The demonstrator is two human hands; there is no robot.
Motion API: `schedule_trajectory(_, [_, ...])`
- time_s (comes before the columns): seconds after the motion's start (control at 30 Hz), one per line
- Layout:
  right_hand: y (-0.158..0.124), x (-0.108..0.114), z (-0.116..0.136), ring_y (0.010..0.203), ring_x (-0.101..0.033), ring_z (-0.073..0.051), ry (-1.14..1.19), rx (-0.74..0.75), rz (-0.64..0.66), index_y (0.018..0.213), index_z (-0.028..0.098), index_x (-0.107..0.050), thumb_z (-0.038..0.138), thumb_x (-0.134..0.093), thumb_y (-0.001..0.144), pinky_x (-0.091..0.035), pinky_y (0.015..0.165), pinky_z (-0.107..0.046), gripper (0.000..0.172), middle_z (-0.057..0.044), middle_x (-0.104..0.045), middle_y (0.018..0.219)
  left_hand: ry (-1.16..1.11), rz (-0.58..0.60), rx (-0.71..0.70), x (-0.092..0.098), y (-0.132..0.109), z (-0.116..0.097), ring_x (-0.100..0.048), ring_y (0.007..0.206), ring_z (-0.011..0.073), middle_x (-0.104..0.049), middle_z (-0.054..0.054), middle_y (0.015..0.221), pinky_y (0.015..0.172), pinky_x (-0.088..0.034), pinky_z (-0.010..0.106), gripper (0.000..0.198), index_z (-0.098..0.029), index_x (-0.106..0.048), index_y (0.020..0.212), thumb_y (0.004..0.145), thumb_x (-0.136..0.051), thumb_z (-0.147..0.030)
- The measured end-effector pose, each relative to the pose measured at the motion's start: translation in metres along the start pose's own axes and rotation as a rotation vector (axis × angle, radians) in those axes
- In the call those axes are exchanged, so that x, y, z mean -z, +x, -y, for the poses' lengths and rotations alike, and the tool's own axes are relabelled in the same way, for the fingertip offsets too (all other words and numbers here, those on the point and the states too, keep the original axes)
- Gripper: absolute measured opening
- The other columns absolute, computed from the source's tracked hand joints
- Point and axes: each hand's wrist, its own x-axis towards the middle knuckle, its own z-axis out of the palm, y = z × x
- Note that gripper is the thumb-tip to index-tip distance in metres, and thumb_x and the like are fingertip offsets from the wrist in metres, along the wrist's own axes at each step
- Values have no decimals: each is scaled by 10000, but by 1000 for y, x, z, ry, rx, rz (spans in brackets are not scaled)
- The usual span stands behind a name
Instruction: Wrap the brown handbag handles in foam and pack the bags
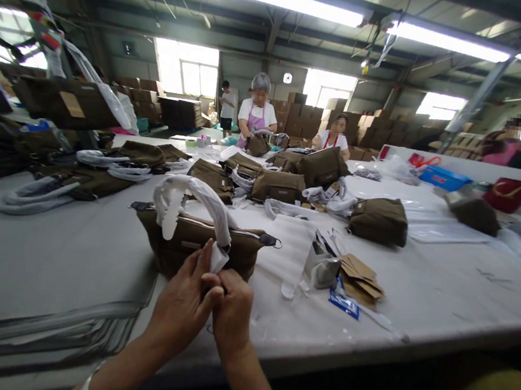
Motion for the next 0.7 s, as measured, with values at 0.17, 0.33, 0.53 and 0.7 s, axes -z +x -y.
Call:
schedule_trajectory(0.17, [4,1,2,564,-513,-110,28,-179,-8,631,168,-550,417,-564,961,-380,549,-220,413,6,-563,604,-299,-3,40,5,1,4,-309,1472,334,-345,191,1584,1183,-289,543,756,-144,-290,1561,971,-301,-617])
schedule_trajectory(0.33, [10,14,-2,535,-584,-123,176,-288,136,653,164,-619,472,-557,959,-435,542,-217,439,-1,-603,574,-832,208,357,29,12,12,-569,1280,332,-630,148,1364,1058,-464,430,626,-147,-553,1375,883,-598,-531])
schedule_trajectory(0.53, [19,27,3,554,-589,-124,-25,-174,221,586,167,-632,399,-567,964,-427,566,-228,448,-8,-623,575,-855,316,447,32,18,11,-672,1055,327,-750,116,1075,873,-532,375,523,-139,-664,1124,734,-778,-468])
schedule_trajectory(0.7, [36,86,-14,596,-632,-131,-179,-100,64,851,199,-749,400,-572,959,-483,620,-238,288,-15,-698,734,-830,312,468,24,18,17,-671,1011,298,-757,86,1028,843,-509,338,572,-161,-652,1152,721,-778,-515])
